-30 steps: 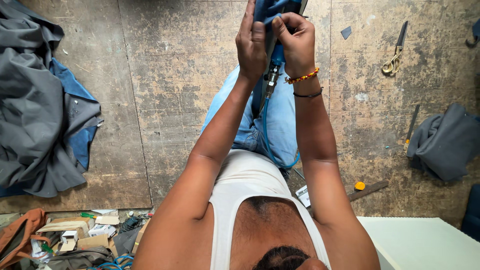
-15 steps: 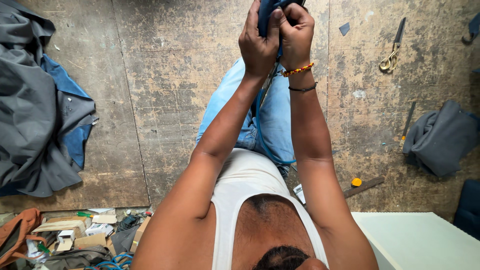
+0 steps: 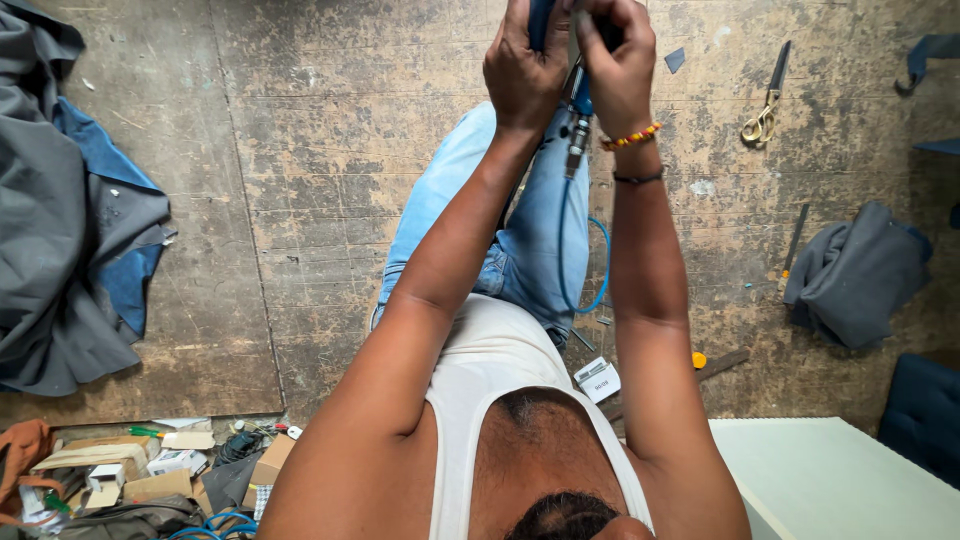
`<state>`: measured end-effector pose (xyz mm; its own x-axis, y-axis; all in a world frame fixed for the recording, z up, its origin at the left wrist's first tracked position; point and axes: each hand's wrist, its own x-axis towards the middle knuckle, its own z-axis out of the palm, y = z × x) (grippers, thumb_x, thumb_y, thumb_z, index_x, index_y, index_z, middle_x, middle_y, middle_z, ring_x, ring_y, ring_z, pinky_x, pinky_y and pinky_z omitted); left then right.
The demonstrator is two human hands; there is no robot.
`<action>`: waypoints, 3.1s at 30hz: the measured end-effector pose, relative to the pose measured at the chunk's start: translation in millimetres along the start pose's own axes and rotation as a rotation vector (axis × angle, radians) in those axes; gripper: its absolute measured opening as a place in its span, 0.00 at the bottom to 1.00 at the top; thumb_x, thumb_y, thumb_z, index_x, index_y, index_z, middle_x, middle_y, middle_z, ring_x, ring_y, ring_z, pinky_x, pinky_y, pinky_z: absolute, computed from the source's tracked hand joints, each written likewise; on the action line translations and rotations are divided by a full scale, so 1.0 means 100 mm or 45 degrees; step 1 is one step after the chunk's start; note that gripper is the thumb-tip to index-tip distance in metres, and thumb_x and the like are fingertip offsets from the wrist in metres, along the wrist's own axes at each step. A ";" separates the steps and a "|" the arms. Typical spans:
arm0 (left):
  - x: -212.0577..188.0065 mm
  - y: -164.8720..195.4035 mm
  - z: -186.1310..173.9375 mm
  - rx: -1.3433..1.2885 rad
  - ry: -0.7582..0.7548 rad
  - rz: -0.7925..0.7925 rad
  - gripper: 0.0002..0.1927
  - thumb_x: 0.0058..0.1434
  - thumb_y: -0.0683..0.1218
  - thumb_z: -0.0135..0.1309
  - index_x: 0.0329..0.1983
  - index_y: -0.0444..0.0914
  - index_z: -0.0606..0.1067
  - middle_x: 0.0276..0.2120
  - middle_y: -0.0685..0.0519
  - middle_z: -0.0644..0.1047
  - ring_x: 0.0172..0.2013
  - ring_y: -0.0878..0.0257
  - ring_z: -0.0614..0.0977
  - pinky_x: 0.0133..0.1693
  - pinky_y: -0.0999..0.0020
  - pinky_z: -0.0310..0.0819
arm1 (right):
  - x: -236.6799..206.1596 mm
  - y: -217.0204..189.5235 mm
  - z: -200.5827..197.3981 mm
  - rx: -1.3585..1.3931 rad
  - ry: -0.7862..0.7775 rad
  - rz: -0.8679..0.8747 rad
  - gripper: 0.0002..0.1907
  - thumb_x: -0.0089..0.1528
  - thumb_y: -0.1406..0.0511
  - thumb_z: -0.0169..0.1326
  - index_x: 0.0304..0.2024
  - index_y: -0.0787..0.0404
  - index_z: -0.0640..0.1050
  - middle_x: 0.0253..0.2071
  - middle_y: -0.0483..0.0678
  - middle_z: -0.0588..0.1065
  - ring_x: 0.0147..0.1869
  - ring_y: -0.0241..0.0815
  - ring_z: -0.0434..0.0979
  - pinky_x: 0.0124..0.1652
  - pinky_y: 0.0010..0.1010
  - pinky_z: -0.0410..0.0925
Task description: The person uses a pneumatic staple gun to attach blue fabric to the edge of a rectangular board. They repeatedly pull the fabric taut and drive staples along the perimeter, repositioning the board as needed.
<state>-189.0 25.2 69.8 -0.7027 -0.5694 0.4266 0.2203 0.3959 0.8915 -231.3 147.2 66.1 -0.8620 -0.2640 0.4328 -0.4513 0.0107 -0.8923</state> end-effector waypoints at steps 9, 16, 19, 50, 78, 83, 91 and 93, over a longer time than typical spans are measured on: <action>-0.04 -0.06 0.12 0.061 0.053 0.052 0.18 0.69 0.59 0.55 0.48 0.41 0.75 0.34 0.47 0.82 0.33 0.50 0.87 0.35 0.60 0.81 | -0.33 -0.56 -0.81 -0.585 -0.221 -0.003 0.14 0.69 0.79 0.60 0.47 0.57 0.72 0.43 0.47 0.68 0.42 0.35 0.70 0.46 0.29 0.67; -0.01 0.00 0.08 0.073 0.063 0.100 0.17 0.69 0.57 0.55 0.48 0.39 0.75 0.34 0.45 0.82 0.32 0.48 0.86 0.32 0.58 0.80 | -0.39 -0.96 -0.91 -0.203 -0.249 0.214 0.23 0.73 0.79 0.54 0.59 0.59 0.57 0.48 0.48 0.72 0.45 0.35 0.76 0.41 0.22 0.70; 0.01 -0.01 0.08 0.062 0.018 0.067 0.17 0.69 0.57 0.55 0.47 0.40 0.75 0.30 0.46 0.81 0.29 0.50 0.86 0.30 0.59 0.79 | -0.44 -1.09 -0.95 -0.065 -0.329 0.201 0.25 0.74 0.82 0.51 0.58 0.58 0.52 0.49 0.52 0.72 0.49 0.38 0.75 0.46 0.22 0.69; -0.04 -0.06 0.05 0.076 -0.018 0.174 0.23 0.62 0.42 0.60 0.60 0.38 0.70 0.41 0.44 0.82 0.39 0.50 0.88 0.40 0.62 0.85 | 0.13 -1.32 -0.87 -0.988 -0.596 -0.524 0.17 0.65 0.61 0.66 0.51 0.66 0.82 0.33 0.51 0.78 0.35 0.46 0.80 0.37 0.33 0.70; 0.13 -0.47 -0.10 -0.419 -0.579 0.495 0.54 0.66 0.39 0.62 0.80 0.52 0.37 0.69 0.36 0.63 0.58 0.50 0.80 0.45 0.62 0.84 | -0.38 -0.83 -1.33 -0.337 -0.021 0.420 0.38 0.66 0.74 0.71 0.62 0.59 0.54 0.56 0.50 0.70 0.56 0.41 0.81 0.54 0.33 0.78; -0.02 -0.75 0.01 -0.262 -0.895 -0.039 0.55 0.67 0.42 0.66 0.83 0.52 0.39 0.67 0.50 0.72 0.53 0.52 0.84 0.50 0.55 0.80 | -0.49 -0.71 -1.05 0.185 0.041 0.587 0.19 0.70 0.71 0.61 0.55 0.61 0.65 0.45 0.48 0.74 0.45 0.36 0.79 0.43 0.28 0.78; 0.04 -0.55 0.12 -0.666 -0.832 0.291 0.55 0.63 0.34 0.63 0.82 0.47 0.41 0.78 0.46 0.56 0.77 0.54 0.61 0.73 0.67 0.65 | 0.01 -0.64 -0.46 0.285 0.074 0.507 0.18 0.69 0.60 0.63 0.52 0.68 0.79 0.39 0.45 0.78 0.39 0.31 0.77 0.36 0.25 0.73; 0.07 -0.50 0.14 -0.675 -0.845 0.278 0.54 0.62 0.33 0.61 0.82 0.47 0.42 0.77 0.47 0.55 0.77 0.56 0.61 0.73 0.68 0.65 | 0.14 -0.68 -0.40 0.311 0.001 0.439 0.19 0.70 0.58 0.62 0.53 0.68 0.78 0.40 0.43 0.77 0.41 0.31 0.76 0.38 0.24 0.72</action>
<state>-214.2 11.6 25.7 -0.8201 0.0818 0.5664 0.5657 -0.0340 0.8239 -222.3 180.8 137.6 -0.9531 -0.2845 0.1034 -0.0683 -0.1309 -0.9890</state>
